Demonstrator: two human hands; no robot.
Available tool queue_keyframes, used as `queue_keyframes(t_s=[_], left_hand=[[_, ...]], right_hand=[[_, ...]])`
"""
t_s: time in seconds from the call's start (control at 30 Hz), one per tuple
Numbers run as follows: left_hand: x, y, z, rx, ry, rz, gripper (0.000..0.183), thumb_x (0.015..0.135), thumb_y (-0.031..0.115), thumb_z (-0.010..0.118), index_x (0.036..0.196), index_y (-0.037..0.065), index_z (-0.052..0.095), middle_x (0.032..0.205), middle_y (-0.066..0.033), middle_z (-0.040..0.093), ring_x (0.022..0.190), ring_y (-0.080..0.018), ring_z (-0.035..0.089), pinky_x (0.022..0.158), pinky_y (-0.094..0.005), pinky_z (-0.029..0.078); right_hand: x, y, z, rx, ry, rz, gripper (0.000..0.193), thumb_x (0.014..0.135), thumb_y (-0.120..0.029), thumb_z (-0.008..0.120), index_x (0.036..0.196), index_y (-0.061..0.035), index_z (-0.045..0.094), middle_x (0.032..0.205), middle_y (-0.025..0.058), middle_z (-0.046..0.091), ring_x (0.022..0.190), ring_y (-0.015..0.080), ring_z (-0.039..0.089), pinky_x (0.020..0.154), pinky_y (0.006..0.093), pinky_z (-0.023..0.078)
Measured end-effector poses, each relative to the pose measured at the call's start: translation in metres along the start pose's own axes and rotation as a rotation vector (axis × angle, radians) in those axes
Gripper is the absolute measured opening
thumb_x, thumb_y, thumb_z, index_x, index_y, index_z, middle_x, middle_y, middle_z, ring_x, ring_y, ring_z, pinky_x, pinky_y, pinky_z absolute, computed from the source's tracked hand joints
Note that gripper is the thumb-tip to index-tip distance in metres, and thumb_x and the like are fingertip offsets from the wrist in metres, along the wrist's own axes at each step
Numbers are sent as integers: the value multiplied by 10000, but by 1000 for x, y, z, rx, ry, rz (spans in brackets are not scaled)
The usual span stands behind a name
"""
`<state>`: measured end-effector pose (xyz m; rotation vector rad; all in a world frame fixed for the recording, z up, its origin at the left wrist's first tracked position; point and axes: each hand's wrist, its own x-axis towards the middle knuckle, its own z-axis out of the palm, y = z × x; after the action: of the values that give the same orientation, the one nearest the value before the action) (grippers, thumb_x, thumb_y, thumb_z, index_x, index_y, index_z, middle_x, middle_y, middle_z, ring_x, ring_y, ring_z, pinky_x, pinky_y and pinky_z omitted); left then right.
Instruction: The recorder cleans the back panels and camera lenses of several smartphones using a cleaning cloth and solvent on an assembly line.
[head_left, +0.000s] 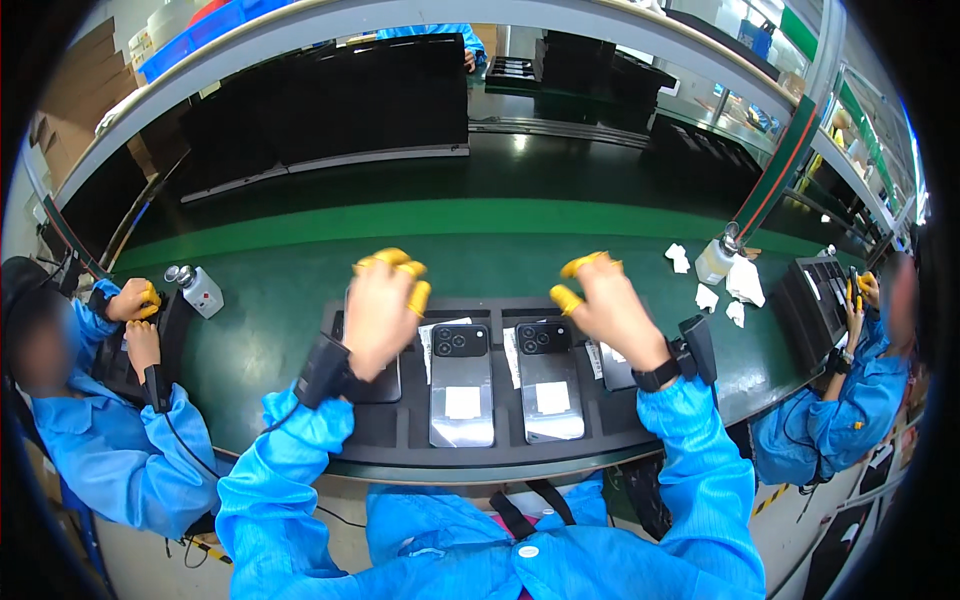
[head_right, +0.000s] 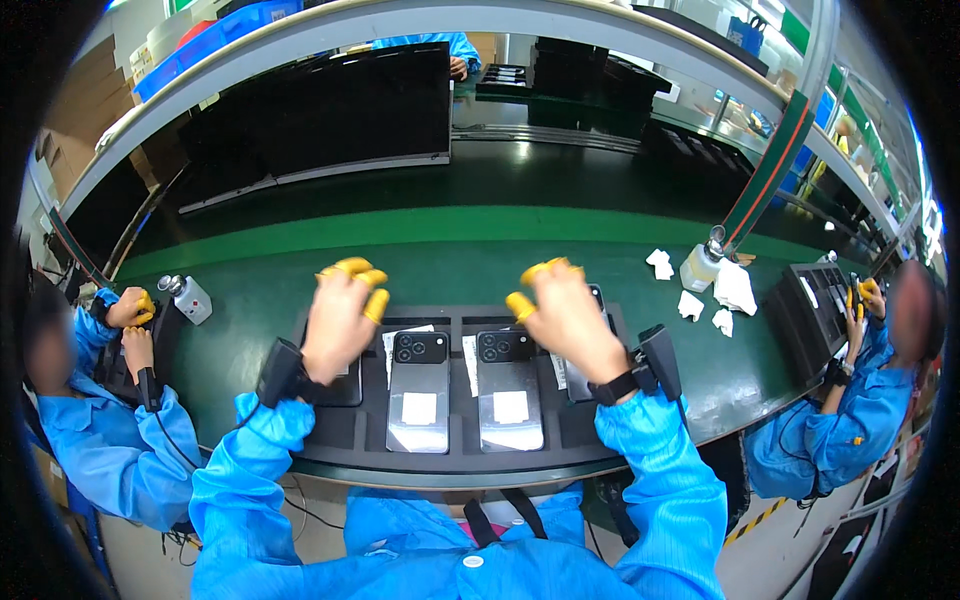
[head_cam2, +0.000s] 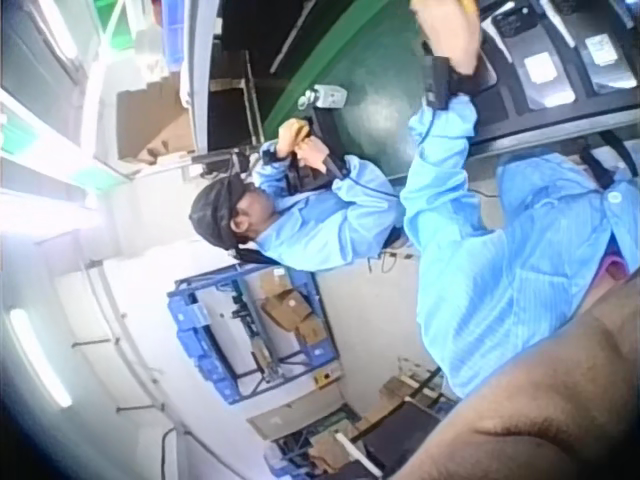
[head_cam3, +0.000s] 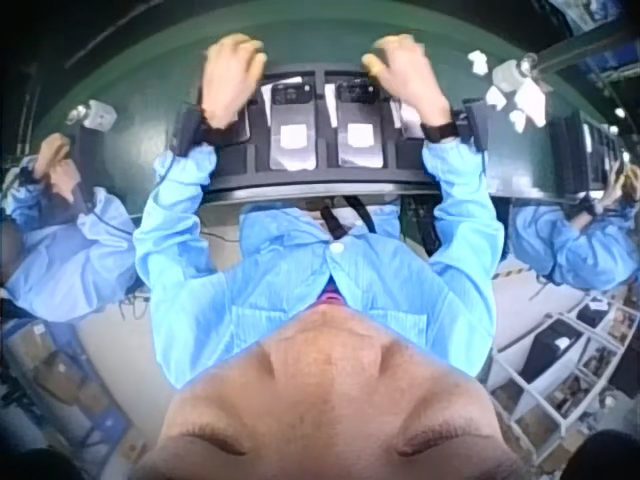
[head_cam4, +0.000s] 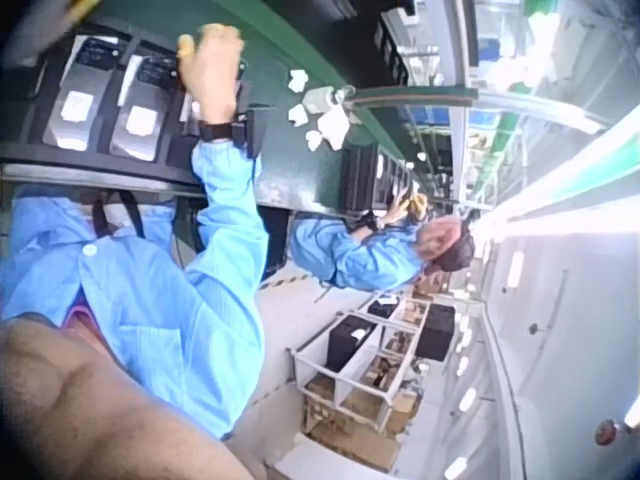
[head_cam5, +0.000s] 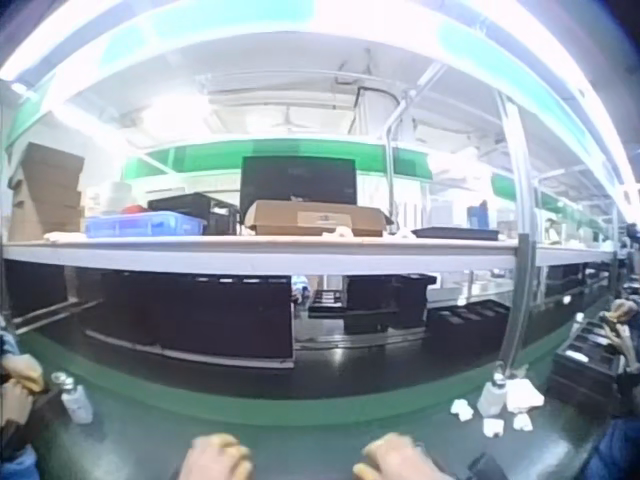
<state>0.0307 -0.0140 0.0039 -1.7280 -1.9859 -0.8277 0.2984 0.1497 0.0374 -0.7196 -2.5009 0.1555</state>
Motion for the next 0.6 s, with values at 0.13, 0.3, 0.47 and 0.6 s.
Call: queue_keyframes(t_s=[0.13, 0.3, 0.47, 0.6], left_hand=[[-18, 56, -2, -110, -394, 56, 242, 874, 191, 682, 1002, -15, 671, 1049, -214, 636, 931, -394, 634, 854, -473, 513], [-29, 68, 19, -19, -274, 87, 297, 888, 236, 660, 1017, -32, 657, 1054, -206, 607, 1014, -374, 597, 881, -454, 457], [-19, 67, 19, -11, -165, -26, 305, 895, 273, 659, 1022, -3, 686, 1019, -187, 576, 1006, -365, 526, 871, -484, 371], [-7, 87, -19, -17, -173, -237, 391, 811, 291, 752, 978, -48, 649, 1141, -242, 520, 1076, -425, 490, 920, -544, 400]], right_hand=[[-15, -50, 19, 41, -288, 31, 264, 860, -216, 685, 907, 43, 698, 957, 245, 678, 937, 434, 641, 854, 500, 503], [-35, -50, 47, -246, -83, -103, 262, 886, -220, 651, 938, 33, 695, 978, 197, 656, 944, 389, 604, 827, 472, 471], [-28, -66, 21, -167, 19, 32, 388, 839, -313, 720, 970, 46, 655, 1038, 251, 601, 989, 410, 567, 860, 503, 447], [-19, -85, 2, -103, -67, 95, 536, 741, -220, 817, 1084, 98, 555, 1132, 326, 515, 1043, 494, 545, 878, 534, 502]])
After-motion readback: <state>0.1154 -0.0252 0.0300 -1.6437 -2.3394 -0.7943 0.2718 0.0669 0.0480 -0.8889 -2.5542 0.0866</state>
